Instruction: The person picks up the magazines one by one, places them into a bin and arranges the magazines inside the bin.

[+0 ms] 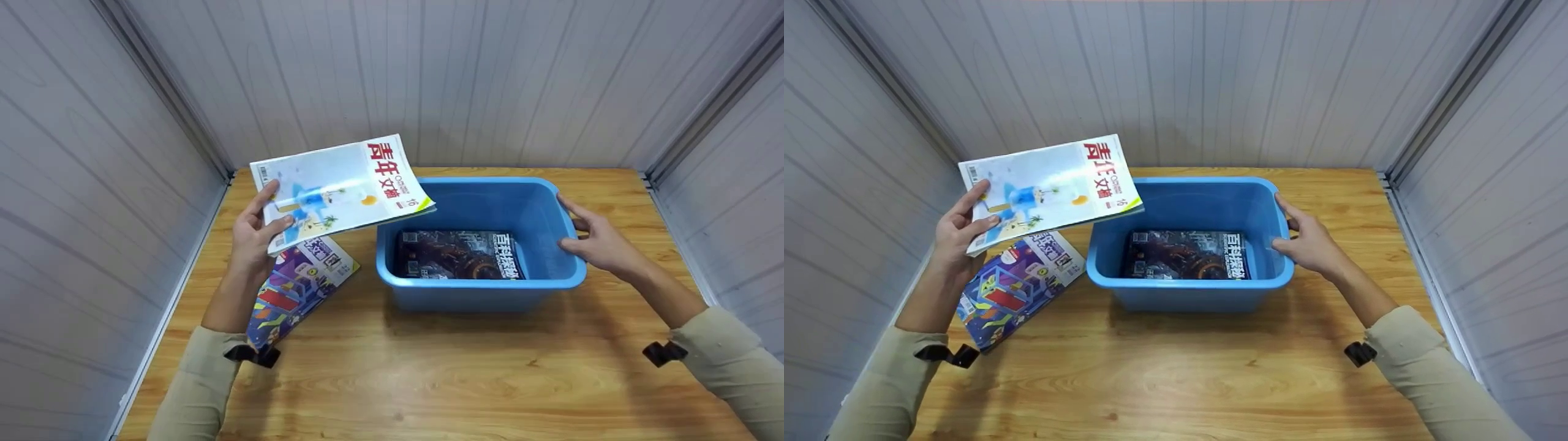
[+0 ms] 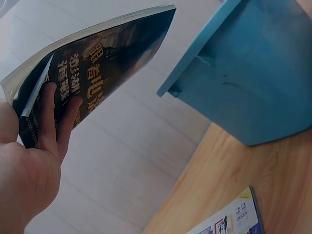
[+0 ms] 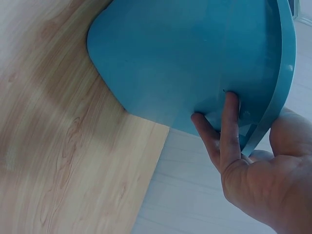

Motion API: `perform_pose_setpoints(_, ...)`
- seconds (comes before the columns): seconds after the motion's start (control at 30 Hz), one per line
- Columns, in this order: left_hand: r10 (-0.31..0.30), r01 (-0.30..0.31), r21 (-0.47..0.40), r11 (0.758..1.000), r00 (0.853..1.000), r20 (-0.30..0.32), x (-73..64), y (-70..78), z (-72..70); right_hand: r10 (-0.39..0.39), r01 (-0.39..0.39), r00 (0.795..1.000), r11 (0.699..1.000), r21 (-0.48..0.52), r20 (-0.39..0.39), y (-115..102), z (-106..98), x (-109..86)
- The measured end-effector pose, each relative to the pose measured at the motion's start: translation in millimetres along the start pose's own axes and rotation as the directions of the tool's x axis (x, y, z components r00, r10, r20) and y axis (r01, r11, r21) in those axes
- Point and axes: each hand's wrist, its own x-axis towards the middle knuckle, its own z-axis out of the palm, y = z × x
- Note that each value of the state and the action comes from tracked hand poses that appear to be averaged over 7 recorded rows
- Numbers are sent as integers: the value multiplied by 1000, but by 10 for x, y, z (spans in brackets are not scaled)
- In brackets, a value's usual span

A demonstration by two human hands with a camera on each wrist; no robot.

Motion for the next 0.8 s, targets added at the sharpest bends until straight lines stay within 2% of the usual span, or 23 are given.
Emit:
perform_pose_setpoints(0.3, -4, 4, -16, 1000, 999, 37, 56, -38, 205, -12, 12, 1000, 1000, -7, 9, 13, 1, 16)
perform_pose_setpoints(0.67, 11, -11, 8, 1000, 999, 31, 66, -42, 188, -16, 18, 998, 999, -33, 53, -217, 159, 178)
perform_pose_setpoints(0.8, -2, 1, 29, 1000, 999, 39, 76, -36, 187, -22, 24, 998, 999, -37, 59, -285, 216, 219)
